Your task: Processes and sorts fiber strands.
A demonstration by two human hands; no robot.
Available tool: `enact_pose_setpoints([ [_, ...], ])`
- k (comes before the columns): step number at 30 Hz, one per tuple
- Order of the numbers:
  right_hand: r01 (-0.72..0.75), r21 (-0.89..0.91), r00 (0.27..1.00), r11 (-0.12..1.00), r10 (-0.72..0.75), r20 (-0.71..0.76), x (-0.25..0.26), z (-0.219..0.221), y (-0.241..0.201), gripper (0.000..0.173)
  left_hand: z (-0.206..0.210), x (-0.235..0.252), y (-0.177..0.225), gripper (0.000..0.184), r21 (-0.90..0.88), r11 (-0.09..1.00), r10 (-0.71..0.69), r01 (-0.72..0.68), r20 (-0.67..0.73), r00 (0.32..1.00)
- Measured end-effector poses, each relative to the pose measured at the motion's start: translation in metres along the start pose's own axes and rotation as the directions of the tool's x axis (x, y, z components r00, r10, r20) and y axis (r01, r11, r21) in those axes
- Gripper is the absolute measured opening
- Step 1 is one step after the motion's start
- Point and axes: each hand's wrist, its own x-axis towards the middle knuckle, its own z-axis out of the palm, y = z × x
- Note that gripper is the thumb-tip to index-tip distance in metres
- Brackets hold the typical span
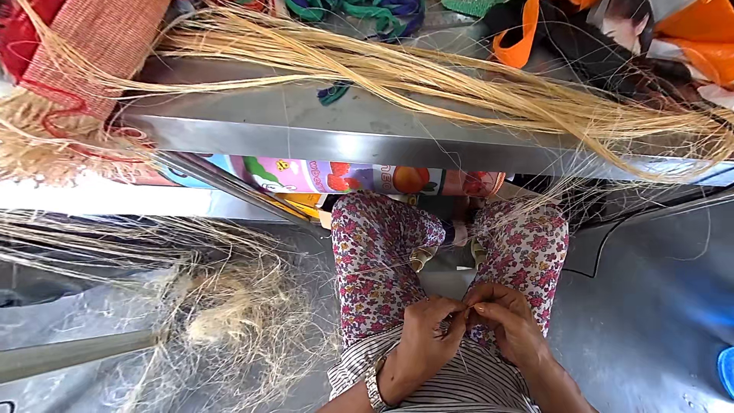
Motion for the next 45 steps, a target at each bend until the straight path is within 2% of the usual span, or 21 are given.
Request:
enact_pose_setpoints([
  [45, -0.023, 0.012, 1.0, 1.0, 0.023, 0.011, 0.001, -0.0016, 0.0006, 0.02, 0.0012, -0.0006, -0.0023, 0.01, 0.024, 1.0, 0.016, -0.016, -0.009, 1.0],
])
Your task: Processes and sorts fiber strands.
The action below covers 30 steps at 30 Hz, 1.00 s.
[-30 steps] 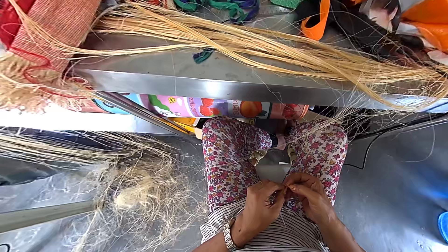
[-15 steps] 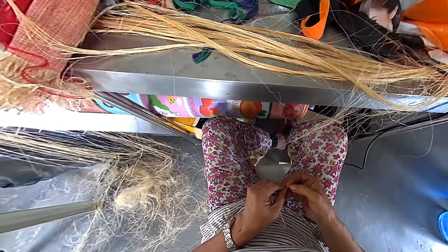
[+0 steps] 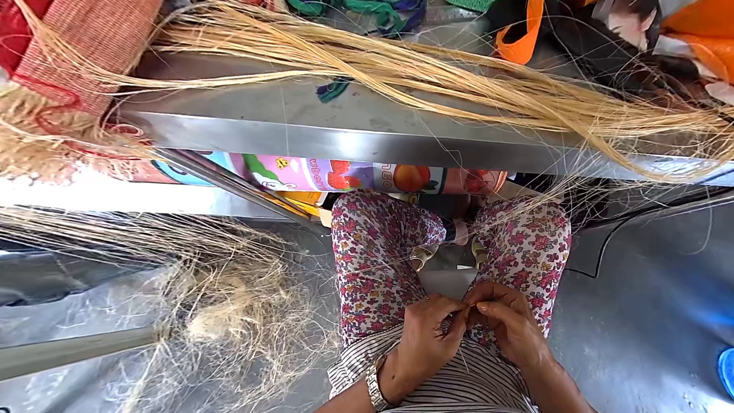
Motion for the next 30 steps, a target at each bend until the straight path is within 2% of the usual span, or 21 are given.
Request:
enact_pose_setpoints([
  [30, 0.004, 0.006, 1.0, 1.0, -0.004, -0.002, 0.0012, -0.0025, 0.0038, 0.017, 0.0016, -0.0007, -0.0014, 0.01, 0.019, 1.0, -0.002, 0.002, 0.007, 1.0],
])
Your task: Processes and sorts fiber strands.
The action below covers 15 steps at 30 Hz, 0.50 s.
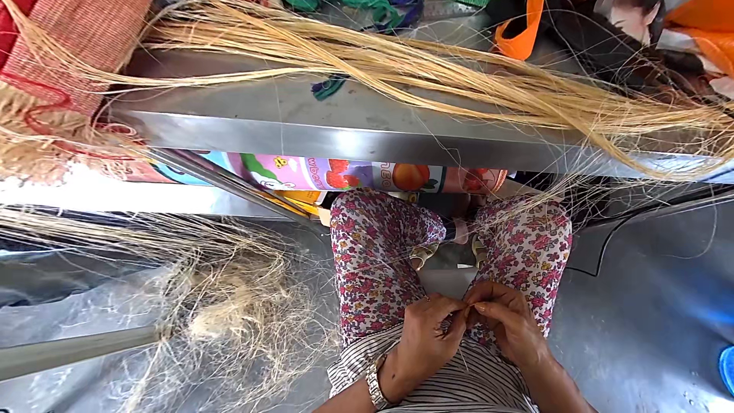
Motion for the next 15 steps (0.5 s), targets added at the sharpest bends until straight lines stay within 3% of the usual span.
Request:
enact_pose_setpoints([
  [10, -0.019, 0.002, 1.0, 1.0, 0.019, -0.024, 0.0, 0.002, -0.001, 0.016, 0.001, -0.001, -0.001, 0.01, -0.059, 0.997, -0.051, 0.051, 0.007, 0.999],
  [13, -0.02, 0.011, 1.0, 1.0, 0.021, -0.016, 0.0, 0.001, -0.002, 0.019, -0.003, 0.001, 0.005, 0.008, -0.319, 0.909, -0.245, 0.269, 0.114, 0.963],
  [15, 0.002, 0.016, 1.0, 1.0, -0.002, 0.014, 0.001, -0.002, -0.002, 0.019, -0.011, 0.006, 0.007, 0.01, -0.509, 0.702, -0.405, 0.499, 0.292, 0.867],
])
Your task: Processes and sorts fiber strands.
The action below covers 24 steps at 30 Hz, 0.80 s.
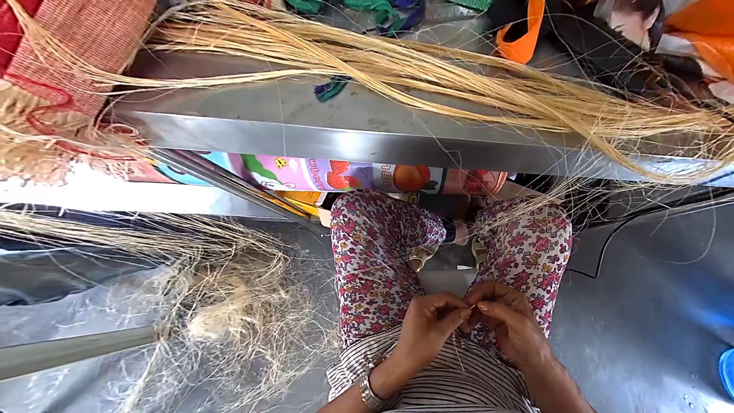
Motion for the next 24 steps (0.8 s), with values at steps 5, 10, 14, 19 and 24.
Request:
enact_pose_setpoints([
  [5, 0.107, -0.072, 0.98, 0.992, -0.093, 0.178, 0.004, -0.014, -0.001, 0.014, -0.014, 0.005, 0.003, 0.019, -0.375, 0.862, -0.276, 0.34, 0.214, 0.937],
  [10, 0.194, -0.152, 0.928, 0.969, -0.131, 0.35, 0.008, -0.02, -0.005, 0.019, -0.022, 0.007, -0.001, 0.017, -0.511, 0.674, -0.3, 0.533, 0.471, 0.83],
  [14, 0.241, -0.192, 0.905, 0.951, -0.149, 0.399, 0.008, -0.018, -0.006, 0.016, -0.023, 0.008, -0.005, 0.013, -0.535, 0.584, -0.286, 0.61, 0.568, 0.772],
  [19, 0.274, -0.182, 0.891, 0.944, -0.178, 0.418, 0.008, -0.016, -0.005, 0.016, -0.024, 0.009, -0.009, 0.012, -0.579, 0.455, -0.26, 0.677, 0.64, 0.723],
  [24, 0.297, -0.183, 0.893, 0.937, -0.204, 0.402, 0.008, -0.016, -0.002, 0.013, -0.024, 0.009, -0.011, 0.01, -0.592, 0.407, -0.258, 0.695, 0.656, 0.709],
])
